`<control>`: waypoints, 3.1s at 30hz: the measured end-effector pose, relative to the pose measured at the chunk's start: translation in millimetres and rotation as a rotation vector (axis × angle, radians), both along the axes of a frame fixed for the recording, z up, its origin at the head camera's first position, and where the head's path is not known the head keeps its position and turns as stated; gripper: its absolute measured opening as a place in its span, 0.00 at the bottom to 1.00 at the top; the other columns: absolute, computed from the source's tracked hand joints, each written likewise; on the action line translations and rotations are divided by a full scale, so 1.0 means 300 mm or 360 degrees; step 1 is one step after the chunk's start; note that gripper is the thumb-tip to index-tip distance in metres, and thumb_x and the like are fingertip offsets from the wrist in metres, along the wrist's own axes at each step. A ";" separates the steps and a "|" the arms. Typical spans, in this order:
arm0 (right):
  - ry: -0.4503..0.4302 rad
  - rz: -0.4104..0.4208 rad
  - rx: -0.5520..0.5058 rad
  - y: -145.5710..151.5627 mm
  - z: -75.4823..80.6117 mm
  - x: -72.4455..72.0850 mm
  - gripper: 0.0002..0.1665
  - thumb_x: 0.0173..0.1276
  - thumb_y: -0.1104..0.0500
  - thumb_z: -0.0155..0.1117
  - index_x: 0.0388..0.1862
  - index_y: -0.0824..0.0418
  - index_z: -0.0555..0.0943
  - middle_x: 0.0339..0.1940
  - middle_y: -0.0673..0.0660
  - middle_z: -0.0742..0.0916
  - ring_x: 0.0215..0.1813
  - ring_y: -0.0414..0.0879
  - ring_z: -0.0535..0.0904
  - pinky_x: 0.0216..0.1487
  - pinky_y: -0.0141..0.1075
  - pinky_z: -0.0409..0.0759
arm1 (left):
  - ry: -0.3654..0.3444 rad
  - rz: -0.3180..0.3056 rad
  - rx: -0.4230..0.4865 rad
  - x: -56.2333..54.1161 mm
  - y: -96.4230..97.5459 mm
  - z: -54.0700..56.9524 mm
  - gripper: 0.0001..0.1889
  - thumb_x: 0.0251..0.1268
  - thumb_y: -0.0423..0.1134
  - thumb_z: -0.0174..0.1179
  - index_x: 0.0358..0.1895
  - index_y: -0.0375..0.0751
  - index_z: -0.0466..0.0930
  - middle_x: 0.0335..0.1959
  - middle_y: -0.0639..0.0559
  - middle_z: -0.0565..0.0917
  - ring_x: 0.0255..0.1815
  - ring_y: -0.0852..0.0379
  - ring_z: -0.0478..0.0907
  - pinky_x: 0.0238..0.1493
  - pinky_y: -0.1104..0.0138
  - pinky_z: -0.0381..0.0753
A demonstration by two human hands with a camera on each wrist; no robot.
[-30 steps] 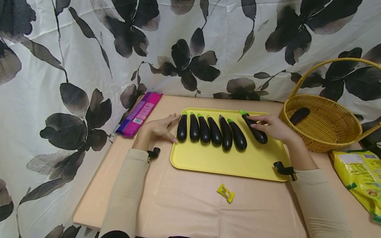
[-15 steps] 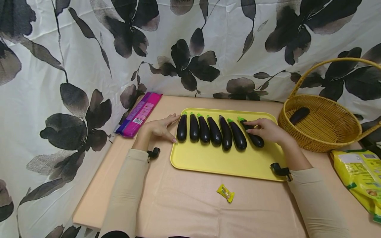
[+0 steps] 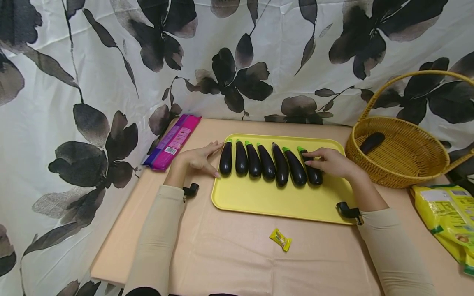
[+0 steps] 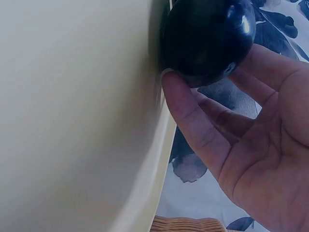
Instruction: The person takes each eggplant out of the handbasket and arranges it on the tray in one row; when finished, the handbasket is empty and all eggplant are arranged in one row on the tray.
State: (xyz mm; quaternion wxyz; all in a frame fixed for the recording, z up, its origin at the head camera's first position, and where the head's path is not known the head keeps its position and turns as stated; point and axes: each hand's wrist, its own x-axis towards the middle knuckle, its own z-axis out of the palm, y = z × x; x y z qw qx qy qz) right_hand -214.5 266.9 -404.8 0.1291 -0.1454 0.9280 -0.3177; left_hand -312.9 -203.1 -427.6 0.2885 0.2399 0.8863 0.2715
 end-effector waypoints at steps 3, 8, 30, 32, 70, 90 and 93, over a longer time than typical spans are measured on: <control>-0.0030 0.0000 -0.0039 -0.001 0.002 0.002 0.27 0.80 0.56 0.62 0.72 0.66 0.76 0.52 0.66 0.87 0.25 0.45 0.79 0.28 0.38 0.81 | 0.0005 -0.0003 -0.0003 -0.001 -0.002 -0.002 0.72 0.40 0.59 0.85 0.87 0.59 0.41 0.88 0.50 0.34 0.88 0.48 0.26 0.86 0.44 0.31; -0.0071 0.0000 -0.0092 -0.002 0.005 0.004 0.27 0.80 0.57 0.62 0.72 0.67 0.76 0.60 0.71 0.85 0.32 0.47 0.85 0.33 0.45 0.88 | 0.0008 -0.0003 -0.0007 -0.006 -0.002 -0.007 0.72 0.40 0.60 0.85 0.87 0.60 0.41 0.88 0.50 0.33 0.88 0.48 0.26 0.85 0.44 0.31; 0.0264 -0.0030 -0.0073 0.015 0.035 0.011 0.29 0.80 0.53 0.62 0.75 0.62 0.75 0.63 0.67 0.82 0.41 0.53 0.84 0.36 0.41 0.83 | 0.0014 0.0010 -0.0013 -0.004 0.002 -0.006 0.72 0.39 0.60 0.85 0.87 0.61 0.42 0.89 0.51 0.34 0.88 0.50 0.27 0.86 0.46 0.33; 0.0413 -0.0058 -0.0079 0.021 0.052 0.013 0.28 0.80 0.53 0.62 0.74 0.60 0.76 0.66 0.66 0.81 0.48 0.57 0.83 0.41 0.42 0.82 | 0.0012 0.0014 -0.0013 -0.004 0.003 -0.005 0.72 0.39 0.60 0.85 0.87 0.61 0.42 0.88 0.51 0.34 0.88 0.50 0.27 0.86 0.46 0.32; 0.0534 -0.0623 0.0042 0.439 0.169 0.007 0.32 0.82 0.44 0.55 0.79 0.53 0.71 0.80 0.62 0.71 0.73 0.67 0.69 0.65 0.36 0.78 | -0.0017 -0.0019 0.0022 -0.016 0.003 -0.011 0.71 0.42 0.57 0.85 0.87 0.55 0.42 0.88 0.48 0.33 0.88 0.47 0.25 0.85 0.44 0.29; 0.0136 -0.0449 0.0251 0.579 0.088 -0.056 0.38 0.86 0.43 0.46 0.82 0.66 0.60 0.75 0.82 0.66 0.67 0.75 0.65 0.63 0.72 0.65 | -0.0014 -0.0013 0.0018 -0.014 0.001 -0.008 0.71 0.42 0.57 0.85 0.87 0.57 0.42 0.88 0.49 0.33 0.88 0.48 0.25 0.86 0.45 0.30; 0.0039 -0.0388 0.0285 0.590 0.078 -0.070 0.40 0.86 0.42 0.43 0.84 0.66 0.56 0.77 0.82 0.63 0.74 0.81 0.57 0.70 0.77 0.56 | -0.0016 -0.0007 0.0014 -0.012 0.001 -0.007 0.71 0.42 0.57 0.85 0.87 0.58 0.42 0.88 0.50 0.33 0.88 0.49 0.25 0.86 0.45 0.30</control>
